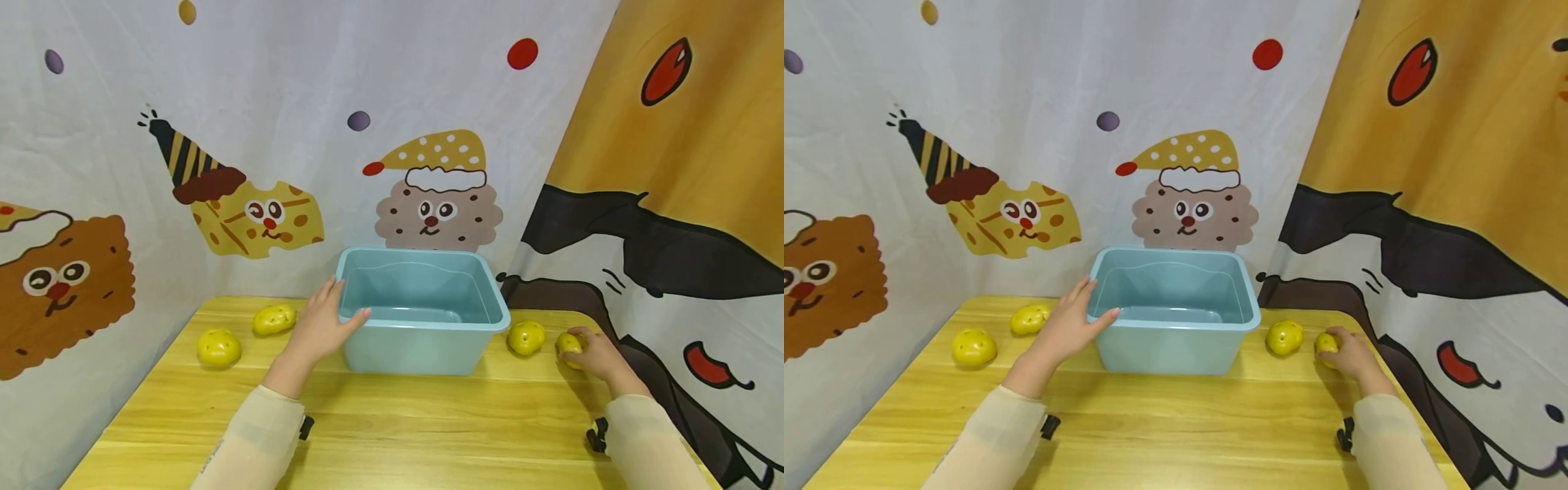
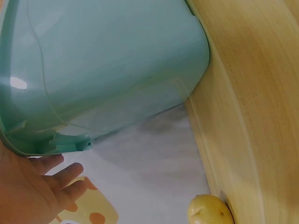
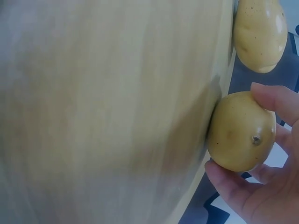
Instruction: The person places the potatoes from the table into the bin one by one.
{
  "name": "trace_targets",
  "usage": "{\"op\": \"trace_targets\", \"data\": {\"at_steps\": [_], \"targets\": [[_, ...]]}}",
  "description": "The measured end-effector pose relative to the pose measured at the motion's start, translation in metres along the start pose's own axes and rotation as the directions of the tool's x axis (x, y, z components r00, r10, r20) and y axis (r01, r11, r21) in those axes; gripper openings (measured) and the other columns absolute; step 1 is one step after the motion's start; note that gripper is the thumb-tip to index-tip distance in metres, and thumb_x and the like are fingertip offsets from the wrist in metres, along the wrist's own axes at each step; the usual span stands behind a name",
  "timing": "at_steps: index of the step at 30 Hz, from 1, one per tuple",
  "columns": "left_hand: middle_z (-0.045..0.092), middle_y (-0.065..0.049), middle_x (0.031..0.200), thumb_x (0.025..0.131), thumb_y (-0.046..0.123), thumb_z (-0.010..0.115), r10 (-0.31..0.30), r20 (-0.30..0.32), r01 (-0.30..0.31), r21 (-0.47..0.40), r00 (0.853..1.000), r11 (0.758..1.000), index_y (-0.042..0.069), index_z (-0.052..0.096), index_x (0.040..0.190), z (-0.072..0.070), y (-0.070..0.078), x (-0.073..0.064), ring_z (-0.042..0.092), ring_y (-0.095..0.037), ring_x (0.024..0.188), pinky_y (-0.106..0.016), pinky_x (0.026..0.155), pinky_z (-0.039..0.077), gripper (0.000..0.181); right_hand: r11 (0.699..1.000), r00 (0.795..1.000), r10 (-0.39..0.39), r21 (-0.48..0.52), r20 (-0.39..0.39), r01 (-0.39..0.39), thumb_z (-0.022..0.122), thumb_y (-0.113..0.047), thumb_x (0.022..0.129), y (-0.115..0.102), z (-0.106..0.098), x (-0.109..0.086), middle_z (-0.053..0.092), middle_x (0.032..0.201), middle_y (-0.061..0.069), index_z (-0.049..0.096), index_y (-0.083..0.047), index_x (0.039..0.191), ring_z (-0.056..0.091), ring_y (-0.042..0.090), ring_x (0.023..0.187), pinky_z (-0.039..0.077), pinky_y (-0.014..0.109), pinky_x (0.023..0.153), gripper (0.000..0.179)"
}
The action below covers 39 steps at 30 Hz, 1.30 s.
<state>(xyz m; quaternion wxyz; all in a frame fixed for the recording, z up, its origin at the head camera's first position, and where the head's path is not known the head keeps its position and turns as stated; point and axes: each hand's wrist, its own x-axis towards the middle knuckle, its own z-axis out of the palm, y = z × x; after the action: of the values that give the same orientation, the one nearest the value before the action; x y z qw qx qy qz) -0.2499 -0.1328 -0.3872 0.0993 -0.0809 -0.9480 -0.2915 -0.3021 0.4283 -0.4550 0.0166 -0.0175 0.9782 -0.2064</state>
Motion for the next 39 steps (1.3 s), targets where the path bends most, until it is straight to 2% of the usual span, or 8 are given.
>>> {"op": "trace_targets", "data": {"at_steps": [6,14,22,31,39], "targets": [[0.017,-0.018,0.165,0.091,0.071,0.05,0.0,0.0,0.0,0.005,1.0,1.0,0.003,0.028,0.157,0.001,-0.002,0.0,0.026,-0.048,0.144,-0.067,0.112,0.024,0.098,0.999,1.0,-0.021,-0.039,-0.012,0.02,0.073,-0.029,0.088,-0.002,0.001,-0.001,0.041,0.123,0.046,0.046,0.007,0.134,0.044,0.057,0.11,0.04,0.071,0.09,0.064],[0.017,-0.017,0.165,0.09,0.074,0.048,-0.001,0.005,0.001,0.007,1.0,1.0,0.004,0.028,0.157,0.0,-0.002,0.0,0.026,-0.048,0.144,-0.067,0.113,0.023,0.099,0.999,1.0,-0.016,-0.037,-0.004,0.016,0.074,-0.031,0.088,-0.001,0.001,-0.004,0.043,0.127,0.045,0.048,0.007,0.133,0.046,0.057,0.112,0.04,0.071,0.092,0.065],[0.018,-0.017,0.165,0.092,0.07,0.051,0.0,0.002,0.0,-0.001,1.0,1.0,0.004,0.028,0.157,0.001,-0.002,0.0,0.027,-0.048,0.144,-0.067,0.112,0.024,0.095,1.0,1.0,-0.027,0.007,0.003,0.027,0.074,-0.031,0.089,0.0,0.001,-0.009,0.048,0.127,0.044,0.046,0.008,0.135,0.052,0.053,0.108,0.044,0.066,0.088,0.066],[0.018,-0.018,0.165,0.093,0.066,0.054,-0.002,-0.002,0.002,-0.009,1.0,1.0,0.004,0.029,0.157,0.001,-0.003,0.0,0.027,-0.049,0.144,-0.068,0.112,0.023,0.093,0.999,1.0,-0.03,0.031,-0.001,0.03,0.073,-0.034,0.09,-0.003,0.0,-0.017,0.047,0.13,0.043,0.045,0.007,0.137,0.051,0.053,0.11,0.043,0.066,0.088,0.068],[0.018,-0.018,0.165,0.092,0.07,0.052,0.009,-0.005,-0.009,-0.005,1.0,1.0,0.002,0.029,0.157,0.0,-0.001,-0.001,0.028,-0.049,0.143,-0.067,0.112,0.023,0.096,0.996,0.996,-0.083,0.037,-0.037,0.085,0.075,-0.029,0.089,-0.01,-0.002,-0.023,0.051,0.126,0.041,0.048,0.01,0.134,0.055,0.048,0.105,0.046,0.059,0.084,0.065]]}}
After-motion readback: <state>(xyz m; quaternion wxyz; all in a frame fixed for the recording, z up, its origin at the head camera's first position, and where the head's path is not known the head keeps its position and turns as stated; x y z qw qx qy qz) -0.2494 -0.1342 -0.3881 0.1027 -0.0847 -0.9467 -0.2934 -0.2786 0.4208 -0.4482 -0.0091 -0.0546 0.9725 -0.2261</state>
